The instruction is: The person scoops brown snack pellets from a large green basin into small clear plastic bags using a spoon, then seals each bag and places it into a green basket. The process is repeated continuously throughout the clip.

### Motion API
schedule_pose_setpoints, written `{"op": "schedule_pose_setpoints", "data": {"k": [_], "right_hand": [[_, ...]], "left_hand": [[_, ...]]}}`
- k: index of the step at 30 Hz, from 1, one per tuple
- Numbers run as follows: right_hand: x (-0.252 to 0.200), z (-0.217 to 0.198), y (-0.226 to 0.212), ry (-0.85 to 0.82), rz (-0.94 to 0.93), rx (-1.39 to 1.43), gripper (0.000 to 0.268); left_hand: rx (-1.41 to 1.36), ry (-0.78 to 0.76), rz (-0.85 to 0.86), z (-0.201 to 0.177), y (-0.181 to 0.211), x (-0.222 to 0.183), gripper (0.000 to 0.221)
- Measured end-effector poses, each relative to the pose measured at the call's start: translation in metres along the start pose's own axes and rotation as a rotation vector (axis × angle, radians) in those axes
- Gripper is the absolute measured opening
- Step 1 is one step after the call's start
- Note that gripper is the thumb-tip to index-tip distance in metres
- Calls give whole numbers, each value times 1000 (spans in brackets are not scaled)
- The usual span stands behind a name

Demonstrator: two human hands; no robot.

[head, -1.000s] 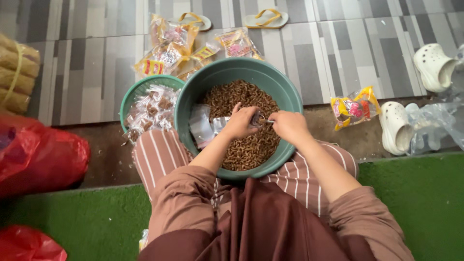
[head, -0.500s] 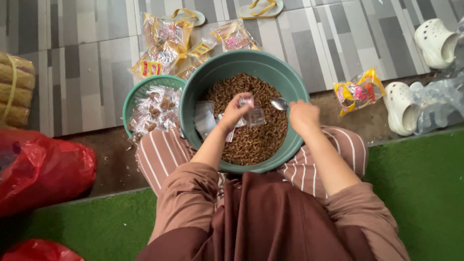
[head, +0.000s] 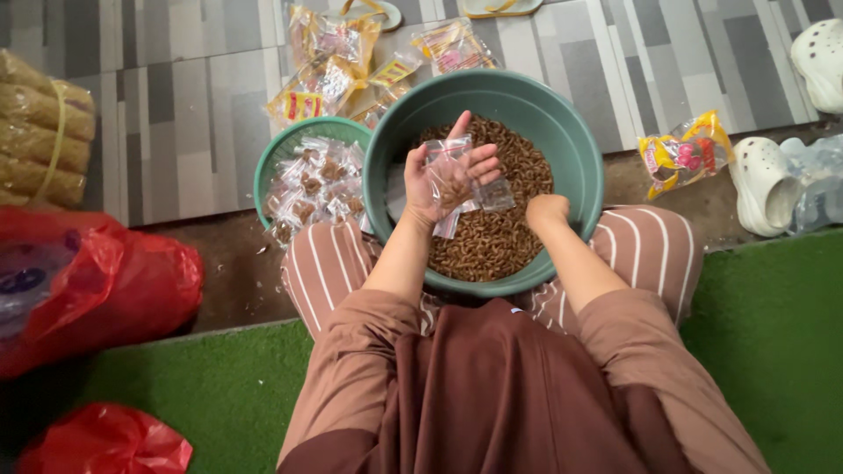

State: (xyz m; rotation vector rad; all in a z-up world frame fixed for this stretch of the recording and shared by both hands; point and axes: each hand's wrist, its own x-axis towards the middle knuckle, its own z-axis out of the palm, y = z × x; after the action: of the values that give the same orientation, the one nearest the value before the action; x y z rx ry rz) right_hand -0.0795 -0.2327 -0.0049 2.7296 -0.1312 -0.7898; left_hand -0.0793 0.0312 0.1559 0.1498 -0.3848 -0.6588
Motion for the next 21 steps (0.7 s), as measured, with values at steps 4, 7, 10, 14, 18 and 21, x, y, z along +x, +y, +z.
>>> {"op": "schedule_pose_setpoints", "data": {"k": [4, 7, 10, 14, 18, 21], "right_hand": [[-4, 6, 9, 80, -49, 57, 31], [-8, 6, 17, 114, -41, 34, 32], [-20, -7, 21, 173, -48, 32, 35], [-42, -46, 14, 226, -214, 301, 48], [-71, -89, -18, 315, -566, 984, 58], [-102, -99, -48, 369, -869, 1367, 42]], "left_hand": [[64, -3, 23, 17, 4, -13, 97], [175, 29, 29, 14, 2, -27, 95], [364, 135, 24, 6, 4, -52, 92], [754, 402, 37, -14, -2, -88, 95], [1060, 463, 217, -27, -13, -100, 98], [1500, 524, 255, -29, -24, -105, 107]]}}
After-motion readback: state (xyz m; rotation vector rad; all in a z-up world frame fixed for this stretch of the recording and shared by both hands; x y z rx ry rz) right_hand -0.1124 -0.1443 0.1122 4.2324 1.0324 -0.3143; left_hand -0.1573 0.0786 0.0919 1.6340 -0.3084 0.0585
